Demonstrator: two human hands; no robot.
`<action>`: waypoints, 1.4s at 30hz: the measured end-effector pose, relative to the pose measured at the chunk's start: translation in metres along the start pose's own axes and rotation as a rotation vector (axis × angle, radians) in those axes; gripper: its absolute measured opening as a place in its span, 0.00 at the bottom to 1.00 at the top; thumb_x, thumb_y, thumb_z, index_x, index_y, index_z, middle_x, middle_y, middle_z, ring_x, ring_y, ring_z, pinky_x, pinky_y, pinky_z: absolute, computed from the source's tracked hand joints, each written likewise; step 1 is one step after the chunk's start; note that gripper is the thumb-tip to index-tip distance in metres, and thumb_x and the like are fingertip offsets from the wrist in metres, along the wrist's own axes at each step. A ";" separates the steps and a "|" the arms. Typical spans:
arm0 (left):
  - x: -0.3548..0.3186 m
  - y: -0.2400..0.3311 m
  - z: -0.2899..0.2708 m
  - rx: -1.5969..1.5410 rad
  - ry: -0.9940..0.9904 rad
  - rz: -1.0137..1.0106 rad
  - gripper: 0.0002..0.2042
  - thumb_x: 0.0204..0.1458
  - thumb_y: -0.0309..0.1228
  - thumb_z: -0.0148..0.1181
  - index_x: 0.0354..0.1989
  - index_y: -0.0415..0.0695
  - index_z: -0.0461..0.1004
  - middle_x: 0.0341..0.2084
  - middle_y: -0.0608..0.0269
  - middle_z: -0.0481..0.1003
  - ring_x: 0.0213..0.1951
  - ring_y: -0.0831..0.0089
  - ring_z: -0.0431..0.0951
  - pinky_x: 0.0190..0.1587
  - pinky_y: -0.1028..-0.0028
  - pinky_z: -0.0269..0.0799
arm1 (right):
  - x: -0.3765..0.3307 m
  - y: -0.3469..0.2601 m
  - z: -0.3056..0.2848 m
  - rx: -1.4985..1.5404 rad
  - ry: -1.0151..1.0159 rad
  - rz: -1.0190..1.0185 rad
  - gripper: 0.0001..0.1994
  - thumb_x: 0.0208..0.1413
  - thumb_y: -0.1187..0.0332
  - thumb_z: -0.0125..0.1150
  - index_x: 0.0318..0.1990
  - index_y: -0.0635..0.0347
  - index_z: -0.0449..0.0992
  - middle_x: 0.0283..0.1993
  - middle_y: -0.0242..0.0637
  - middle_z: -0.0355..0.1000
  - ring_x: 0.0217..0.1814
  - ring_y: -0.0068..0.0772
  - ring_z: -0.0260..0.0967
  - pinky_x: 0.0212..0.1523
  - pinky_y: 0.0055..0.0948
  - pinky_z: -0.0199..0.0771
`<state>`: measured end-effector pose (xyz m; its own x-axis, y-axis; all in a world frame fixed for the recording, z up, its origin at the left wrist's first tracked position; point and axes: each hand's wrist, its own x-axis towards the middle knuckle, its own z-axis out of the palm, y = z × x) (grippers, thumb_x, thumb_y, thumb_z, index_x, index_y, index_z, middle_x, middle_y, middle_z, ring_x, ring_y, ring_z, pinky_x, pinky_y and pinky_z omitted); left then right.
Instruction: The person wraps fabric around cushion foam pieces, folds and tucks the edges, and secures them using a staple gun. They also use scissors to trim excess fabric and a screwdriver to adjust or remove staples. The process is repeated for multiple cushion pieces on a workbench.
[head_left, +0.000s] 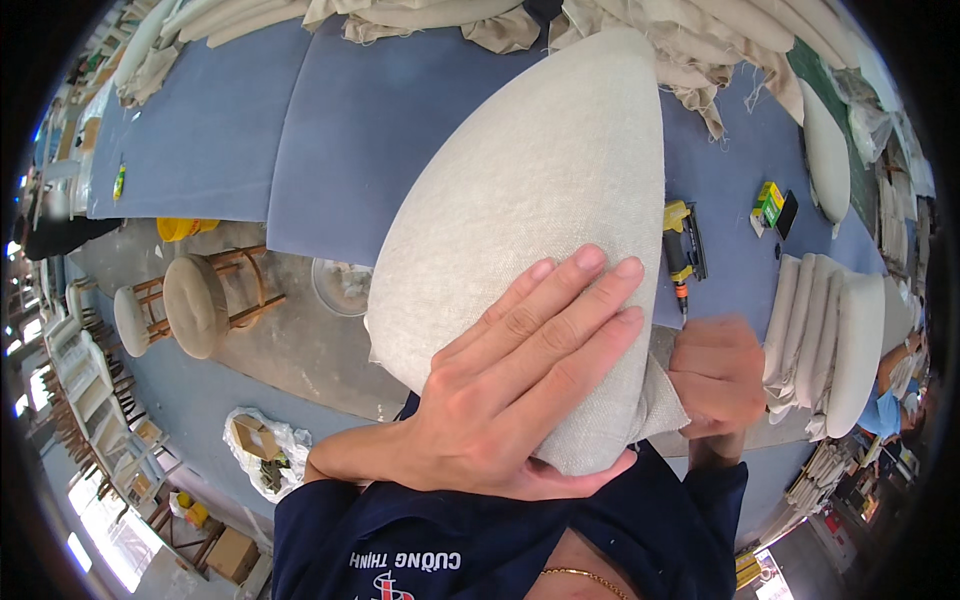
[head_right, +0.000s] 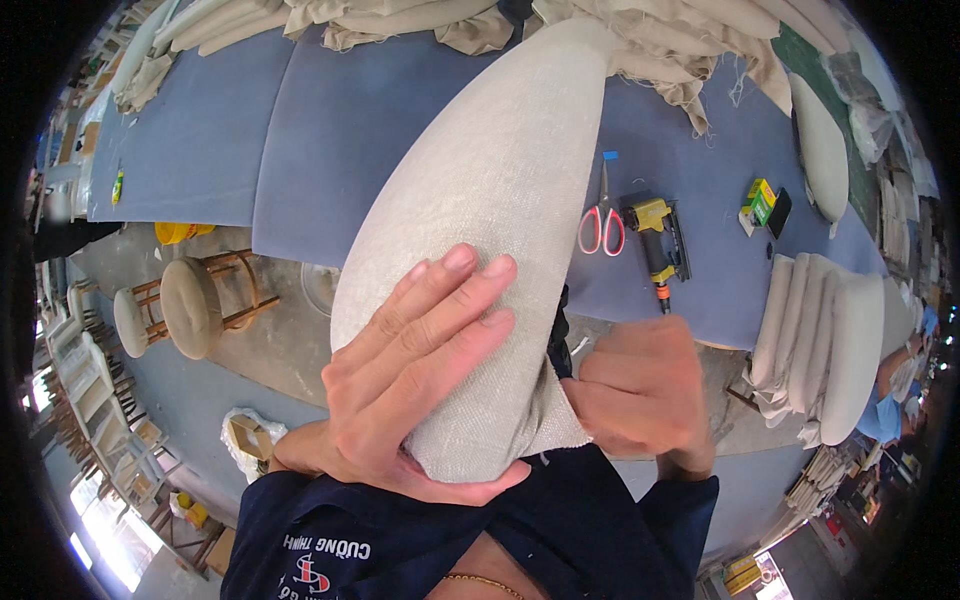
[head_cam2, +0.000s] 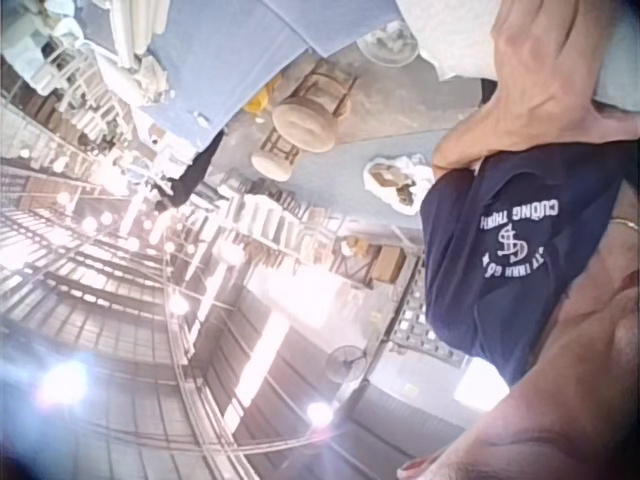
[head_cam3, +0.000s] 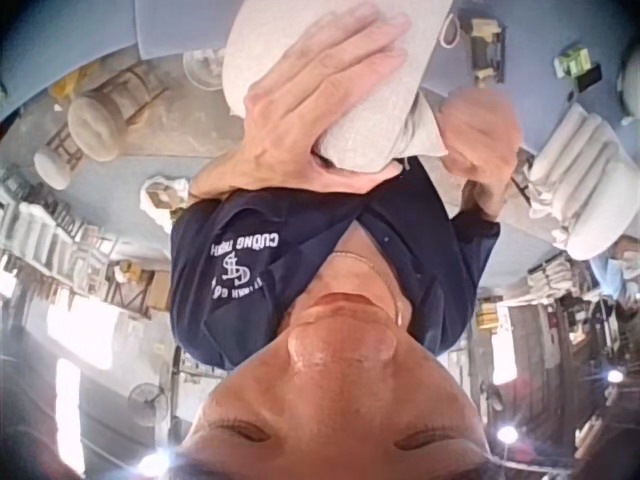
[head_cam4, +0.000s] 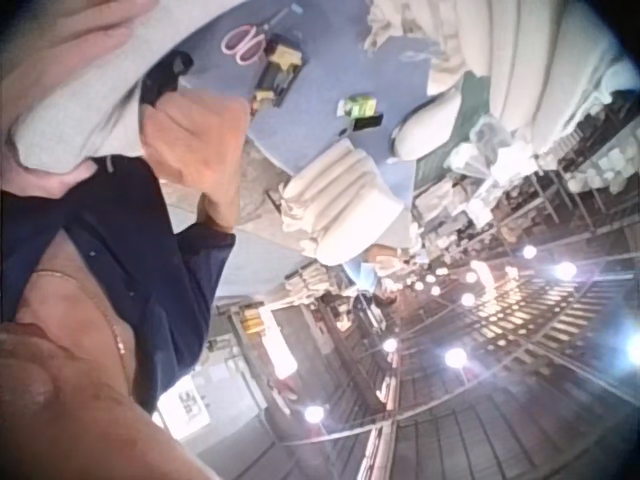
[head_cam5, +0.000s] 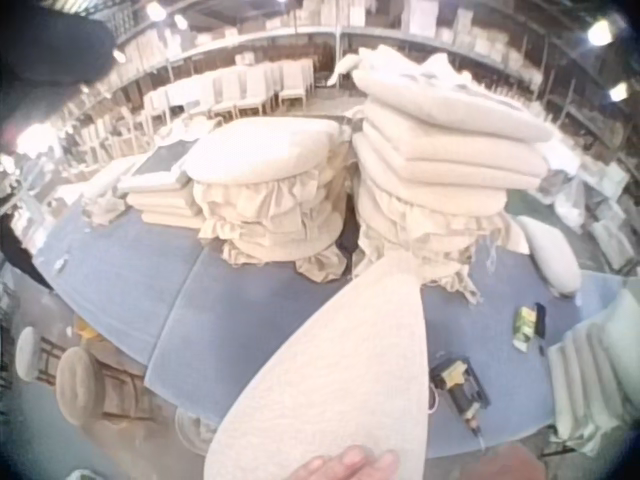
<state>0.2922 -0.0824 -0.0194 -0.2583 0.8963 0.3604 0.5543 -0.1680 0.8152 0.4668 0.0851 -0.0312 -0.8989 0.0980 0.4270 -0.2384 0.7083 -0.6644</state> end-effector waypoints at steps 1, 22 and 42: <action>-0.002 0.002 0.001 0.009 0.001 -0.002 0.38 0.29 0.36 0.79 0.53 0.30 0.76 0.55 0.36 0.76 0.65 0.42 0.72 0.66 0.52 0.64 | 0.001 0.007 0.002 0.032 -0.009 -0.063 0.10 0.31 0.70 0.68 0.25 0.62 0.76 0.18 0.29 0.56 0.14 0.28 0.58 0.15 0.30 0.51; 0.001 0.002 -0.008 0.041 0.099 -0.017 0.25 0.41 0.35 0.74 0.45 0.29 0.80 0.48 0.38 0.81 0.56 0.44 0.80 0.59 0.54 0.74 | -0.010 -0.026 0.013 0.041 0.163 0.235 0.08 0.49 0.69 0.68 0.27 0.65 0.79 0.14 0.31 0.57 0.10 0.30 0.56 0.14 0.30 0.51; 0.001 0.000 -0.001 -0.028 0.075 0.011 0.30 0.33 0.37 0.81 0.46 0.34 0.78 0.45 0.38 0.82 0.59 0.44 0.77 0.64 0.53 0.68 | 0.007 -0.003 -0.002 0.055 0.055 0.004 0.09 0.30 0.72 0.68 0.23 0.66 0.77 0.15 0.28 0.56 0.11 0.25 0.56 0.13 0.28 0.46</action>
<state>0.2910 -0.0816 -0.0183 -0.3116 0.8614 0.4011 0.5355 -0.1895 0.8230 0.4623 0.0845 -0.0250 -0.8787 0.1399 0.4564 -0.2563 0.6685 -0.6982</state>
